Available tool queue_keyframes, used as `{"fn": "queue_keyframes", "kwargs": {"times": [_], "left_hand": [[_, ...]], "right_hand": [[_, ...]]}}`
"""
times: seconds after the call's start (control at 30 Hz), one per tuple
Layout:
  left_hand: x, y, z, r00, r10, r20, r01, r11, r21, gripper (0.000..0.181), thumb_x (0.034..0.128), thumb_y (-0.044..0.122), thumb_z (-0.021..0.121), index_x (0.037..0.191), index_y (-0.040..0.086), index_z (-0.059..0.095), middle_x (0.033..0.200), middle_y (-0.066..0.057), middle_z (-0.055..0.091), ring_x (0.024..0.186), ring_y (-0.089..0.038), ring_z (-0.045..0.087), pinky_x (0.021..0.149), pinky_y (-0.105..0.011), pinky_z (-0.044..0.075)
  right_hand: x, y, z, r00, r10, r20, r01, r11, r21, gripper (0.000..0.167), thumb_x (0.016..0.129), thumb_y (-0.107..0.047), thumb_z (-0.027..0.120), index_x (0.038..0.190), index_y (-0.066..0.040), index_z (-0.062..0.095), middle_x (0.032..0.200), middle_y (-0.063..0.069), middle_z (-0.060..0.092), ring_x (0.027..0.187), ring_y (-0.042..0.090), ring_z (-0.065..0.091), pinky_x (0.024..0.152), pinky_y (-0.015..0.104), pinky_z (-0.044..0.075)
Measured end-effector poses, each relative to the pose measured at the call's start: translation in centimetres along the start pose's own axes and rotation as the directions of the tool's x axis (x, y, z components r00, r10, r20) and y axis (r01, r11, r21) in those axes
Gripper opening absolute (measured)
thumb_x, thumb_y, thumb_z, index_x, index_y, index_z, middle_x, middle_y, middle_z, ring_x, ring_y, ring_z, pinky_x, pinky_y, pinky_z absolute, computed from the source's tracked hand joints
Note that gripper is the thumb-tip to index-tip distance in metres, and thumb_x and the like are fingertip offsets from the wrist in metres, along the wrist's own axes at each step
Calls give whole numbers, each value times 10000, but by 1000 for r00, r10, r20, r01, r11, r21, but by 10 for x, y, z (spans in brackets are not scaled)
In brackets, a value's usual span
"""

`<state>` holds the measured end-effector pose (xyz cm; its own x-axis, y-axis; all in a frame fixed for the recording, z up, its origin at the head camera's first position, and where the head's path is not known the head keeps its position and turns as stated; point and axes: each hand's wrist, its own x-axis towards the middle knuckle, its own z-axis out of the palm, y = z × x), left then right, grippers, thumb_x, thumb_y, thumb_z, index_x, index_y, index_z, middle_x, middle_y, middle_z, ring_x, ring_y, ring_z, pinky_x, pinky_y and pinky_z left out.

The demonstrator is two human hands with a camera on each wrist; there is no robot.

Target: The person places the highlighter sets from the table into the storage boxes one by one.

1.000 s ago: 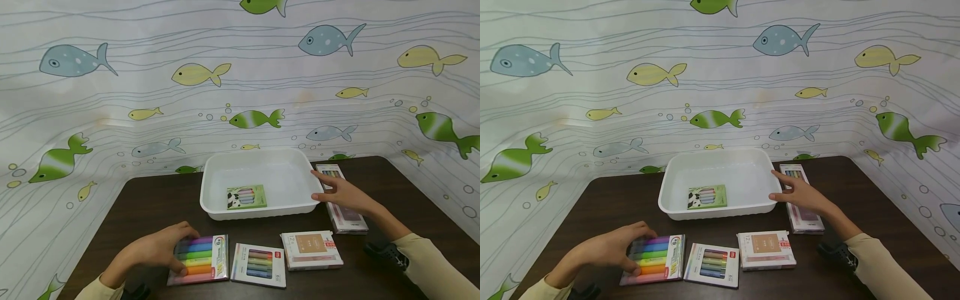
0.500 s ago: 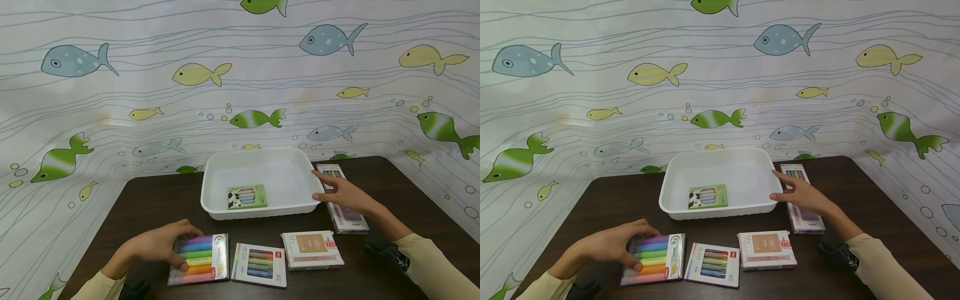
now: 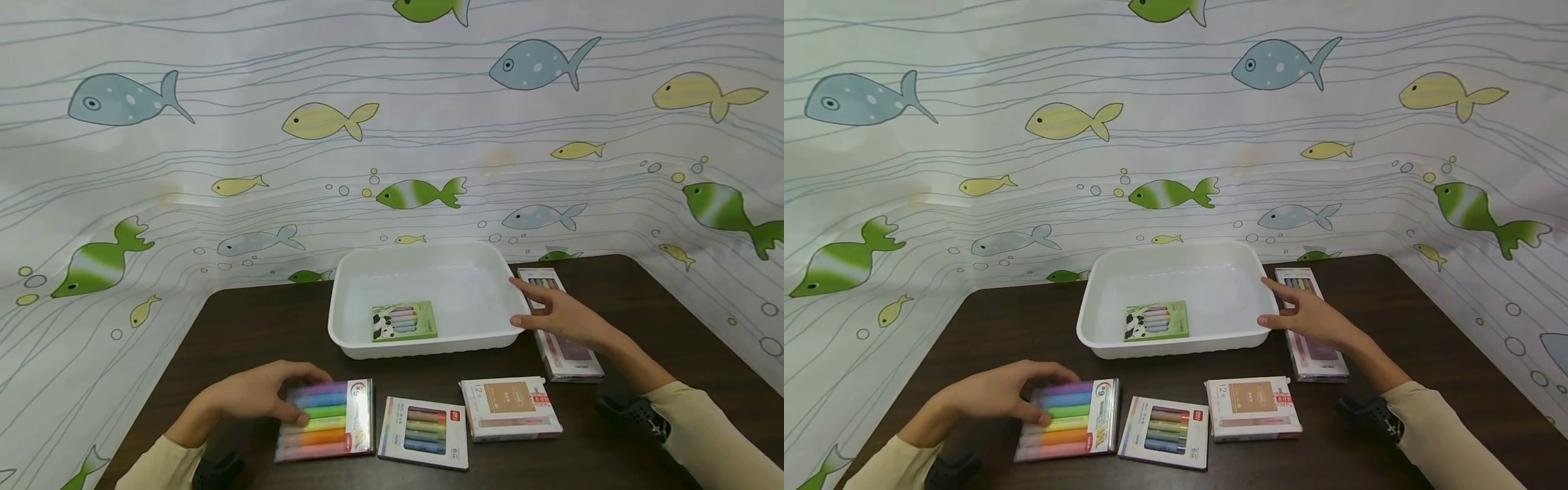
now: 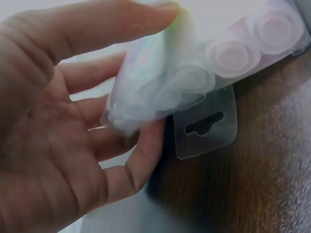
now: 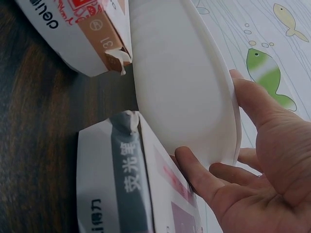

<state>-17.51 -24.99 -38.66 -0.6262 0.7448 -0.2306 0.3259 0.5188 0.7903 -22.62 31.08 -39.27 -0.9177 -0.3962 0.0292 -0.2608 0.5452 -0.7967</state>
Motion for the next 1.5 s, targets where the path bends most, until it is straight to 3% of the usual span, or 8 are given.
{"fn": "queue_keyframes", "kwargs": {"times": [0.13,0.3,0.5,0.67,0.97,1.17,1.5], "left_hand": [[2,-5,-4,1000,20,20,-18,993,-116,476,926,192,775,1371,233,610,1290,-38,619,1131,-301,565,929,-353,488],[3,-10,-8,996,73,47,-60,967,-247,479,940,90,740,1393,147,596,1308,-136,610,1112,-340,596,906,-410,540],[2,-12,-10,990,131,56,-105,938,-330,466,943,20,709,1388,88,590,1312,-198,593,1114,-380,594,907,-459,543],[2,-14,-9,986,149,72,-110,916,-385,466,941,-9,694,1388,60,582,1306,-233,586,1092,-406,605,891,-495,550],[-1,-15,-8,975,208,73,-140,839,-525,471,933,-115,635,1387,-32,541,1288,-311,578,1059,-378,634,870,-536,554],[-4,-13,-11,969,245,21,-188,797,-574,429,942,-130,603,1360,-70,529,1261,-317,579,1045,-370,633,874,-523,553],[-6,-1,-16,971,238,3,-195,803,-563,417,943,-130,597,1349,-62,532,1269,-301,569,1051,-389,625,868,-530,554]], "right_hand": [[0,0,0,1000,-4,2,4,1000,3,840,957,-314,745,1638,-206,265,1623,272,214,1221,460,579,947,636,478],[0,0,-1,1000,-10,0,10,1000,8,836,961,-305,742,1638,-207,262,1627,260,213,1229,460,573,950,630,479],[-1,-1,-3,1000,-8,-3,8,1000,1,838,960,-308,743,1639,-212,260,1626,262,213,1234,474,563,951,642,472],[-1,0,-2,1000,-2,2,2,1000,2,838,960,-311,743,1639,-213,260,1625,266,211,1233,471,565,950,639,474],[-1,1,-1,1000,-5,9,5,1000,5,836,964,-308,738,1640,-201,257,1627,266,204,1244,481,552,950,636,476],[0,2,0,1000,-5,6,5,1000,-5,841,963,-338,736,1641,-217,253,1628,261,209,1257,485,540,970,658,448],[0,4,1,1000,2,2,-2,1000,-5,835,968,-343,730,1642,-239,248,1630,256,207,1259,482,539,975,659,443]]}}
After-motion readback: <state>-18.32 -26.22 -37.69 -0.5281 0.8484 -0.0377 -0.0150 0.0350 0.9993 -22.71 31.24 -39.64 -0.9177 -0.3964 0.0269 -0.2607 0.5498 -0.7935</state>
